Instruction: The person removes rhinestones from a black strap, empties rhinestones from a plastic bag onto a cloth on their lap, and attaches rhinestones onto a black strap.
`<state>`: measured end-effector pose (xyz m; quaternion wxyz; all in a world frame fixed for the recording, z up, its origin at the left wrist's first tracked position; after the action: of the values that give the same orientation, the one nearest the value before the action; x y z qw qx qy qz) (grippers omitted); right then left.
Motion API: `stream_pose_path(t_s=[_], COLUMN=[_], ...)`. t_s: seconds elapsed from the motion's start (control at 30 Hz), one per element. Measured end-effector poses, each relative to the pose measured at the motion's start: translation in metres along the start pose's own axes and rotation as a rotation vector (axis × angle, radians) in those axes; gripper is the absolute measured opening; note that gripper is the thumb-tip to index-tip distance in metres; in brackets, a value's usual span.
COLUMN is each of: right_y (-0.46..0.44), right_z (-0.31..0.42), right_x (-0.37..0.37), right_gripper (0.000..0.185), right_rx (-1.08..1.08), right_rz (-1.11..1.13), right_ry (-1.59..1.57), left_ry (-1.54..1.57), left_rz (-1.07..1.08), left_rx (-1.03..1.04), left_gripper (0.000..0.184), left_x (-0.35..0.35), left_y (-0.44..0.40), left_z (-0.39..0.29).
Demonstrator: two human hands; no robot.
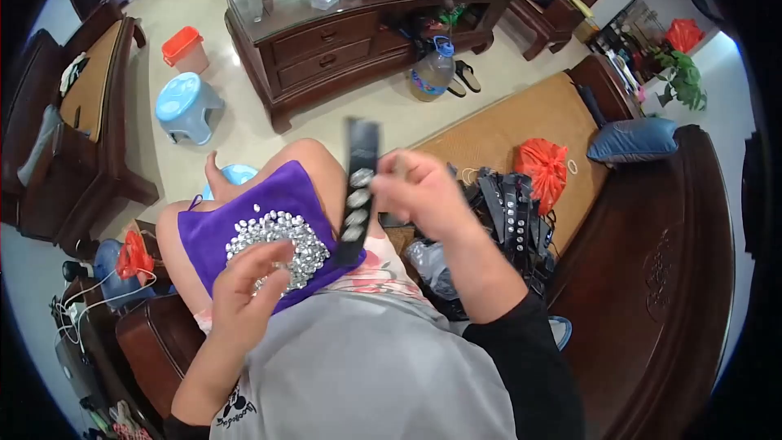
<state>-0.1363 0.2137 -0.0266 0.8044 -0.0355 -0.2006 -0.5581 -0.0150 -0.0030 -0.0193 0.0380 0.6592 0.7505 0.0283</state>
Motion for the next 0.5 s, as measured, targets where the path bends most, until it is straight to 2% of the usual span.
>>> stream_pose_path(t_s=[0.03, 0.07, 0.1, 0.17, 0.27, 0.3, 0.37, 0.4, 0.43, 0.5], right_y=[0.005, 0.008, 0.011, 0.018, 0.007, 0.003, 0.006, 0.012, 0.022, 0.047], right_z=[-0.006, -0.010, -0.014, -0.017, -0.025, -0.024, -0.016, -0.014, -0.023, -0.056], right_x=[0.019, 0.038, 0.054, 0.067, 0.049, 0.026, -0.025, -0.048, -0.072, -0.127], right_gripper=[0.011, 0.011, 0.011, 0.014, 0.014, 0.019, 0.022, 0.024, 0.029, 0.030], right_rx=[0.035, -0.016, -0.067, -0.023, -0.067, -0.040, -0.106, 0.198, 0.222, 0.443], right_rz=[0.068, 0.127, 0.184, 0.148, 0.271, 0.243, 0.291, 0.414, 0.527, 0.656], right_ry=[-0.014, 0.008, 0.030, 0.255, 0.263, 0.374, 0.896, 1.147, 1.241, 1.418], left_ry=[-0.035, -0.028, -0.019, -0.009, -0.002, 0.004, 0.021, 0.024, 0.073, 0.167], left_rz=[0.025, 0.040, 0.075, 0.132, 0.112, 0.080, 0.018, 0.014, -0.011, -0.077], left_rx=[0.145, 0.144, 0.096, -0.004, -0.086, -0.104, -0.132, -0.144, -0.168, -0.200], left_gripper=[0.019, 0.019, 0.019, 0.020, 0.020, 0.020, 0.019, 0.019, 0.019, 0.019], left_x=[0.008, 0.009, 0.007, -0.002, -0.020, -0.027, -0.035, -0.036, -0.038, -0.043], left_y=[-0.002, -0.001, -0.001, 0.001, 0.009, 0.013, 0.017, 0.018, 0.019, 0.019], left_z=[-0.005, -0.004, -0.002, 0.003, 0.005, 0.006, 0.008, 0.009, 0.011, 0.011])
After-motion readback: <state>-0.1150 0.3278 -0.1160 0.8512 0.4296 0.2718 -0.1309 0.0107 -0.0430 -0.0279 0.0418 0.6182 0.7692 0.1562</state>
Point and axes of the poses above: each hand's wrist, its own y-axis away from the middle knuckle, its own x-axis out of the palm, z = x × y, the point moved 4 cm from there along -y, towards the middle knuckle, and after that the axes turned 4 degrees about -y, right-handed, at the moved point
